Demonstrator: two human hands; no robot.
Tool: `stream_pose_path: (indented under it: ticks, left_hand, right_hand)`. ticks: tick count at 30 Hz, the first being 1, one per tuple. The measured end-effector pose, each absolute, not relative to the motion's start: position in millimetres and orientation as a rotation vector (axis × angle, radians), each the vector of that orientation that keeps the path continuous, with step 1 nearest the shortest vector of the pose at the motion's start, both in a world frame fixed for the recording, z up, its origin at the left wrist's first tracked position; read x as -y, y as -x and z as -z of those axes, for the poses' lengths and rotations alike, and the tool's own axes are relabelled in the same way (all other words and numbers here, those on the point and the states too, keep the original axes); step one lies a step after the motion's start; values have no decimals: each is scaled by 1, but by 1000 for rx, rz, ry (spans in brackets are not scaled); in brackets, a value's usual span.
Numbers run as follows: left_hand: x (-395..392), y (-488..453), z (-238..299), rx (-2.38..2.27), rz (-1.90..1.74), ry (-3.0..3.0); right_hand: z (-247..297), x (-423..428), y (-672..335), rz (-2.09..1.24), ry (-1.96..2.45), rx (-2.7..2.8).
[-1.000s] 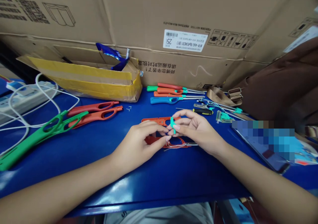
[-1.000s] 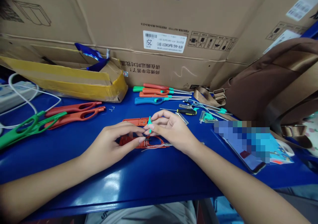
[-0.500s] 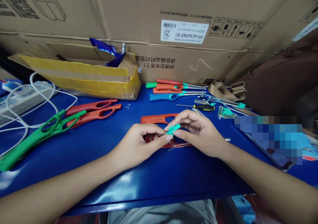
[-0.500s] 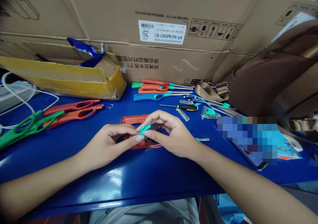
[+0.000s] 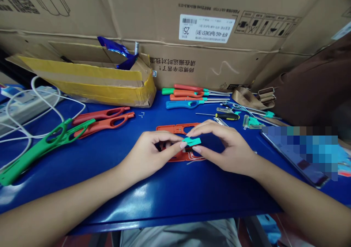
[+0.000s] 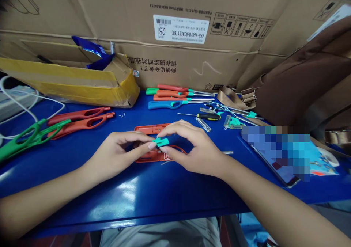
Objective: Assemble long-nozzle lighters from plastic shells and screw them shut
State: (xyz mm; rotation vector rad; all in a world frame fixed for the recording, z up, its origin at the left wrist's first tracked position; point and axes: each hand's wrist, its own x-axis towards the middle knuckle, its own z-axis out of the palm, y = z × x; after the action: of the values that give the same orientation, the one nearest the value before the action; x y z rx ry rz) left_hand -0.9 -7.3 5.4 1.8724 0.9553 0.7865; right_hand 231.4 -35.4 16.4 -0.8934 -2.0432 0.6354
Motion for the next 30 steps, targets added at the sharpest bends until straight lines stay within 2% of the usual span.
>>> stream_pose_path:
  ticks: [5, 10, 21, 30]
  left_hand:
    - [7, 2, -1, -959, -982, -2045]
    - [6, 2, 0, -959, -1020, -2090]
    - [9, 1, 4, -850, -890, -2365]
    - [7, 5, 5, -788, -735, -2567]
  right_hand:
    - [-12, 31, -232, -444, 911, 2085]
    - [-12, 31, -233, -385, 855, 2186]
    - [-21, 35, -246, -222, 964, 2559]
    - [-36, 32, -268, -277, 990, 2602]
